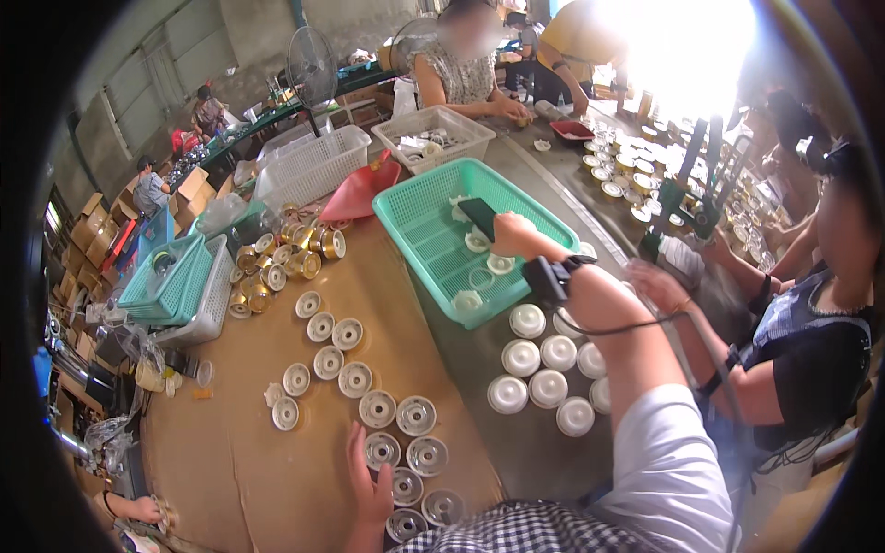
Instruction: Assembling plastic and metal components into circular housings at a manufacturing table.
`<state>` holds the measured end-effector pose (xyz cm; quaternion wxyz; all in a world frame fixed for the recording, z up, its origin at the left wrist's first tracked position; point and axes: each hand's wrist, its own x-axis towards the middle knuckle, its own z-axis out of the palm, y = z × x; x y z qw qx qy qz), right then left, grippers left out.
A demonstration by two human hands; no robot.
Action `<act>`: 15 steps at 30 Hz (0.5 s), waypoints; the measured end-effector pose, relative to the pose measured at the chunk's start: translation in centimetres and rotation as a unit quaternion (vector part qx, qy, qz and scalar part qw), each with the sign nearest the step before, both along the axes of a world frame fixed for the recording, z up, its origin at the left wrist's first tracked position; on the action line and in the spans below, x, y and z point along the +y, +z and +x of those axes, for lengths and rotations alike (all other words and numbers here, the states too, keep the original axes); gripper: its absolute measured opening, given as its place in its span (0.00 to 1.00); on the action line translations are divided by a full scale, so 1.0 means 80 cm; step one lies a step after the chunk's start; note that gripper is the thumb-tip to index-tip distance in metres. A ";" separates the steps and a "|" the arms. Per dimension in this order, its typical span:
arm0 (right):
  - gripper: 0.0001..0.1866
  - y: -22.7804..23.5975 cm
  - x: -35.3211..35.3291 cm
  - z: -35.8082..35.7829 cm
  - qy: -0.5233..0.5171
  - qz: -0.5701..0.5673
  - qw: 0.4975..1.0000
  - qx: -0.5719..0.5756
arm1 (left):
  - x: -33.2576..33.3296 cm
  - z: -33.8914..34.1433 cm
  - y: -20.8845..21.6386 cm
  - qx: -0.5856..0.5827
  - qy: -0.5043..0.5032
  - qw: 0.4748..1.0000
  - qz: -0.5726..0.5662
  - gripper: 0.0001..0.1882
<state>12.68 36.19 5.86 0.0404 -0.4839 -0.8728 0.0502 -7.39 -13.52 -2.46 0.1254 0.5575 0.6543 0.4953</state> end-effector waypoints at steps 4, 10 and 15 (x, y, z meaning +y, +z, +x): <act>0.15 -0.031 0.057 -0.038 -0.022 -0.052 0.995 -0.087 | 0.001 -0.002 0.014 0.051 0.025 0.998 0.026 0.34; 0.13 -0.050 0.062 -0.065 -0.032 -0.018 0.992 -0.125 | -0.004 -0.003 0.025 -0.022 0.032 0.999 -0.003 0.27; 0.09 -0.064 0.101 -0.033 -0.121 0.055 0.989 -0.068 | 0.004 -0.002 0.022 -0.040 0.027 0.999 0.005 0.26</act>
